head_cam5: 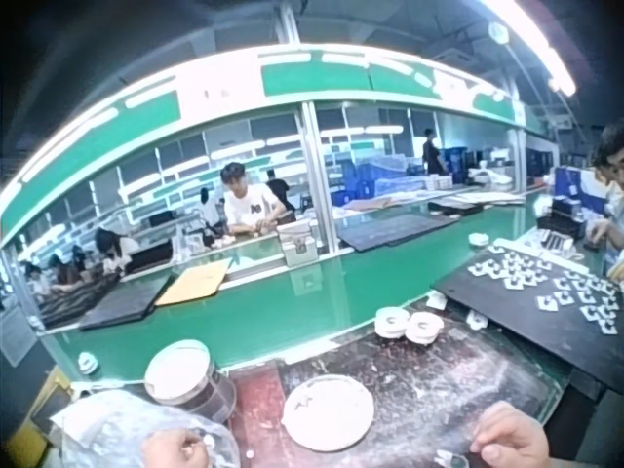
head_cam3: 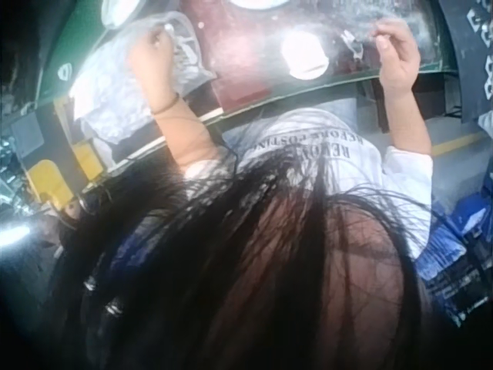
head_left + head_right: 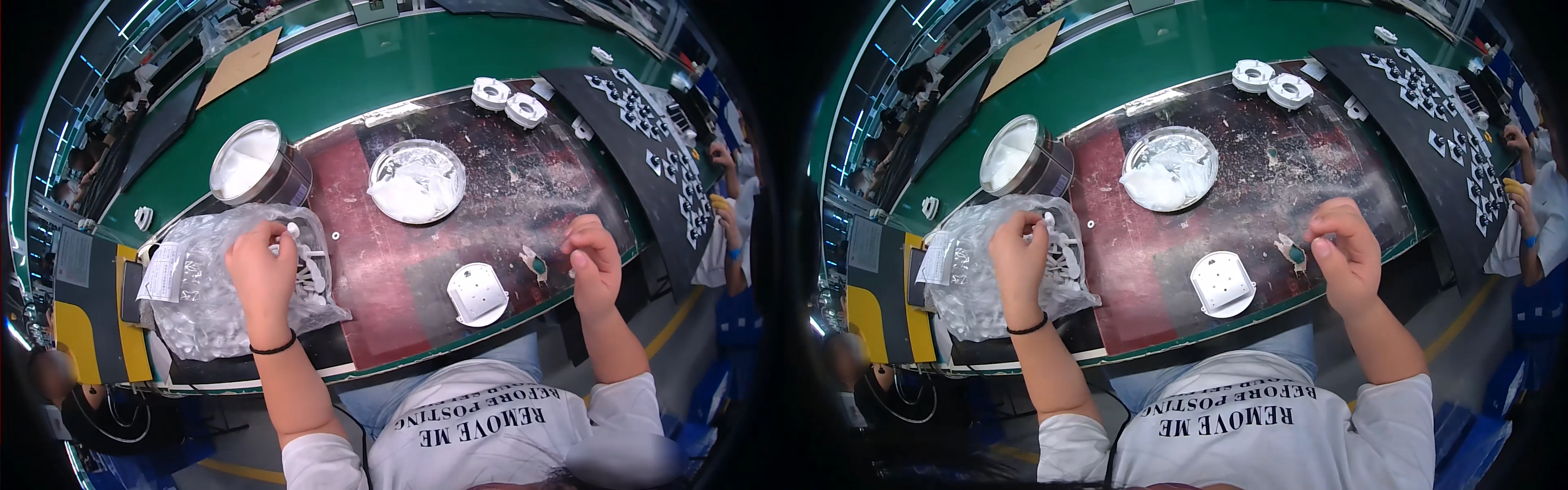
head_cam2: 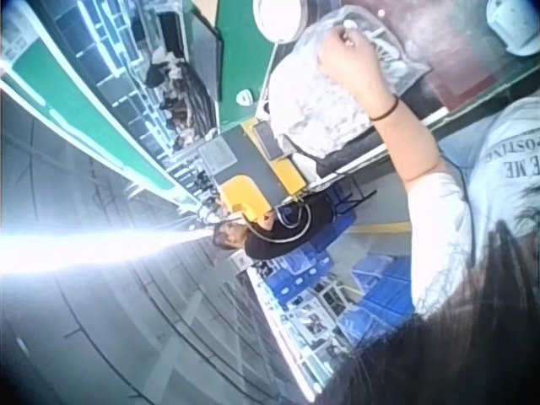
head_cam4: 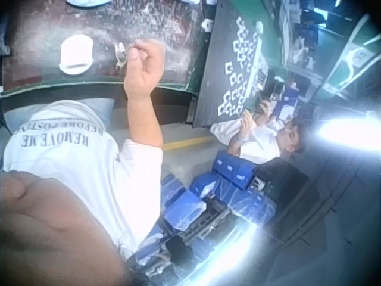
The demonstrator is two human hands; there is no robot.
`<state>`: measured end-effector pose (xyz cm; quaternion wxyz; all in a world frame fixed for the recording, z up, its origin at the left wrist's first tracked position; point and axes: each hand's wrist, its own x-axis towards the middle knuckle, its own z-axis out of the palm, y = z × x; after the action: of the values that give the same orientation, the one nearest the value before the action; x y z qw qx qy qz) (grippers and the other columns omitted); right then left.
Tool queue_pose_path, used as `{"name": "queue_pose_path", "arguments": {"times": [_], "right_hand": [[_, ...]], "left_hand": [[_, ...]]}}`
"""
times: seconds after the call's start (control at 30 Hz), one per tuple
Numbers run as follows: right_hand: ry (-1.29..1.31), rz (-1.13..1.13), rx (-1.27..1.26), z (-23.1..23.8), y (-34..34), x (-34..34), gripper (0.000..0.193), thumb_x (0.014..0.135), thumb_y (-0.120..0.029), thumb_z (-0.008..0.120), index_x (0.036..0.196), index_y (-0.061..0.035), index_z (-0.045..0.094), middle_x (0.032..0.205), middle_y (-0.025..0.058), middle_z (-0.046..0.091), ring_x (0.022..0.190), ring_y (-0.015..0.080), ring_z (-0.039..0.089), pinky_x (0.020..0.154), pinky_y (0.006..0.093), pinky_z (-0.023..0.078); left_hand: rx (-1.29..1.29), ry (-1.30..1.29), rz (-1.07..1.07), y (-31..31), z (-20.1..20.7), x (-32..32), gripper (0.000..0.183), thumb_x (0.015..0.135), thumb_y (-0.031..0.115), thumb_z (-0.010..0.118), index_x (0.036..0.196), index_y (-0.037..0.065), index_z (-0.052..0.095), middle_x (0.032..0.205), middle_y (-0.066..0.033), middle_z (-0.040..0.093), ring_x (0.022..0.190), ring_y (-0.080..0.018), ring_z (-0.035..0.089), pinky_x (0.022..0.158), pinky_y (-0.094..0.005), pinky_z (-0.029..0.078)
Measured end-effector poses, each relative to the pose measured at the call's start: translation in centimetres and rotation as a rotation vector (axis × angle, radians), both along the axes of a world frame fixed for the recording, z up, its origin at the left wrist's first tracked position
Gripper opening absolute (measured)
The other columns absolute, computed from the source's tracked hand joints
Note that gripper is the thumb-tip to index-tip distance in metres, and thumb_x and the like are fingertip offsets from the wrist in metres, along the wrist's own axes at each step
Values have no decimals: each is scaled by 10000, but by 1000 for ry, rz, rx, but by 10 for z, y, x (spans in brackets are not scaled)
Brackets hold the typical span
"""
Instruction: The person applies a white paste to small white cylindrical parts and inserts them into holes on square white plastic plates. They handle the parts one at a time, pressing them into place and stacking the finished plates on the table.
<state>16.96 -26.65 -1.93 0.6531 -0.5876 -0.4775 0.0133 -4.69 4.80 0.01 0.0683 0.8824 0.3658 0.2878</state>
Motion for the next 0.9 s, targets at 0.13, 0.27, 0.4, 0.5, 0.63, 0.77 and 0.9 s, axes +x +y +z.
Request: {"name": "queue_pose_path", "arguments": {"times": [0.13, 0.27, 0.4, 0.5, 0.63, 0.77, 0.9], "right_hand": [[-73, 15, 3, 11, 8, 3, 146, 819, -28, 545, 961, -20, 580, 858, 82, 564, 850, 194, 493, 783, 319, 398], [-230, 296, -247, 43, 31, -4, 144, 819, -75, 587, 947, -39, 641, 839, 67, 608, 820, 212, 538, 781, 321, 406], [-435, 298, -389, 54, 60, -24, 154, 833, -188, 625, 918, -73, 680, 859, 37, 643, 820, 218, 570, 768, 340, 411], [-561, 141, -430, 47, 74, -34, 184, 831, -257, 636, 896, -91, 682, 877, 15, 651, 824, 202, 577, 761, 351, 408], [-597, 57, -412, 40, 84, -34, 195, 804, -277, 658, 898, -108, 676, 890, -2, 648, 826, 183, 575, 772, 348, 400], [-674, -35, -433, 38, 90, -39, 163, 787, -252, 670, 884, -121, 679, 918, -10, 641, 859, 173, 577, 781, 337, 391], [-470, 147, -380, 32, 97, -36, 151, 787, -208, 673, 897, -105, 675, 946, 9, 637, 903, 188, 579, 809, 346, 415]], "left_hand": [[-53, -72, -9, 2, -1, 1, 59, 769, 98, 619, 800, 52, 637, 752, -80, 643, 761, -237, 604, 761, -376, 436], [-460, -527, -302, -20, -7, 16, 76, 783, 29, 641, 846, 30, 598, 838, -86, 633, 775, -200, 585, 750, -324, 452], [-728, -724, -724, -80, -16, 37, 128, 776, -20, 659, 861, 25, 574, 893, -87, 621, 813, -185, 578, 760, -299, 452], [-565, -593, -873, -93, -16, 42, 141, 758, -26, 666, 855, 28, 578, 886, -97, 630, 817, -200, 588, 758, -298, 461], [-530, -577, -784, -96, -22, 41, 153, 747, -27, 668, 856, 34, 581, 887, -110, 642, 798, -211, 605, 703, -290, 483], [-448, -522, -686, -99, -19, 39, 145, 754, -29, 662, 843, 35, 567, 913, -115, 648, 768, -199, 621, 634, -269, 495], [-490, -564, -701, -97, -31, 39, 189, 764, -44, 642, 897, 38, 538, 943, -136, 639, 753, -194, 625, 616, -264, 497]]}}
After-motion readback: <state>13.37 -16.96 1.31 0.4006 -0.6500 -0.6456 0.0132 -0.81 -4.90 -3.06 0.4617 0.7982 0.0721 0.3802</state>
